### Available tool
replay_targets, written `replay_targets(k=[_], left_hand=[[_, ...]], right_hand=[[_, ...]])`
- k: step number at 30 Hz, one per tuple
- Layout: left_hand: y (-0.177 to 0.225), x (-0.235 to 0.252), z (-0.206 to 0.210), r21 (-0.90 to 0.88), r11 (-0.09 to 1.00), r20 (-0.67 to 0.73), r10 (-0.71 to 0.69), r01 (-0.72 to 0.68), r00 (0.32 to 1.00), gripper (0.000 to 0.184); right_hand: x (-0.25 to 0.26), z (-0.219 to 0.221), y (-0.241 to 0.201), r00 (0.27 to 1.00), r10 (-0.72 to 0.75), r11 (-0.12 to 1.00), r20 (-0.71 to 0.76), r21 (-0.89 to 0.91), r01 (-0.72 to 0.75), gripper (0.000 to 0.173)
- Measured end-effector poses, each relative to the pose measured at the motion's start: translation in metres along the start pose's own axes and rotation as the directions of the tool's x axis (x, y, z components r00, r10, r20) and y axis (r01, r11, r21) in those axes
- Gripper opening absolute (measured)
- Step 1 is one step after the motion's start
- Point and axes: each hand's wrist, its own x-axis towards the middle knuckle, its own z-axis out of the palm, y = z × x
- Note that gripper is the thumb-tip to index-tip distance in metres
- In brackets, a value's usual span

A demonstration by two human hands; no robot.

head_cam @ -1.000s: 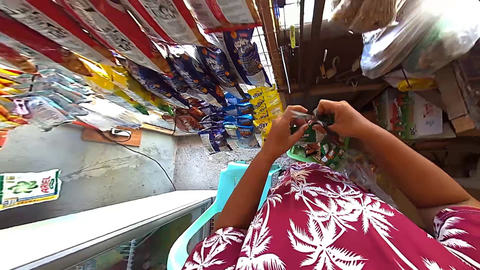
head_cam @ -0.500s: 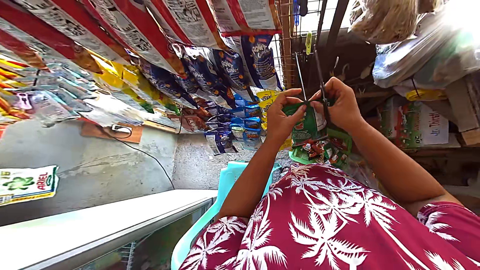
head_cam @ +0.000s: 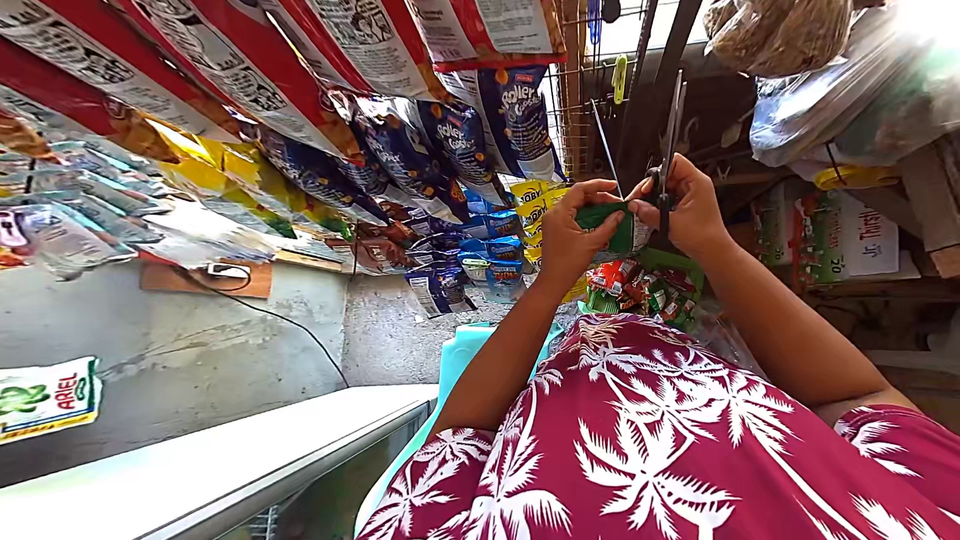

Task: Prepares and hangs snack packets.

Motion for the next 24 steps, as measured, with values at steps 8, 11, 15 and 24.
replay_targets(k=[8,11,15,24], left_hand=[[-0.003,0.002,0.000,-0.022,1.000,0.016,0.014,-0.014,1.000,0.038],[-0.003,0.003,0.000,-0.001,1.000,0.011,0.022,-0.022,1.000,0.037],[-0.001,0.004,0.000,0.047,0.999,0.007,0.021,-0.021,1.000,0.035],[-0.013,0.020,-0.004,0.042,0.999,0.038,-0.015,0.013,0.999,0.027]], right_hand=[[0.001,0.000,0.010,1.000,-0.022,0.995,0.010,0.099,0.021,0.032],[0.004,0.000,0.010,0.999,-0.030,0.998,0.018,0.062,0.029,0.030],[0.007,-0.002,0.008,0.999,-0.017,1.000,0.042,0.025,0.016,0.027],[0.022,-0.007,0.015,0.999,0.039,0.999,-0.012,-0.005,-0.039,0.028]])
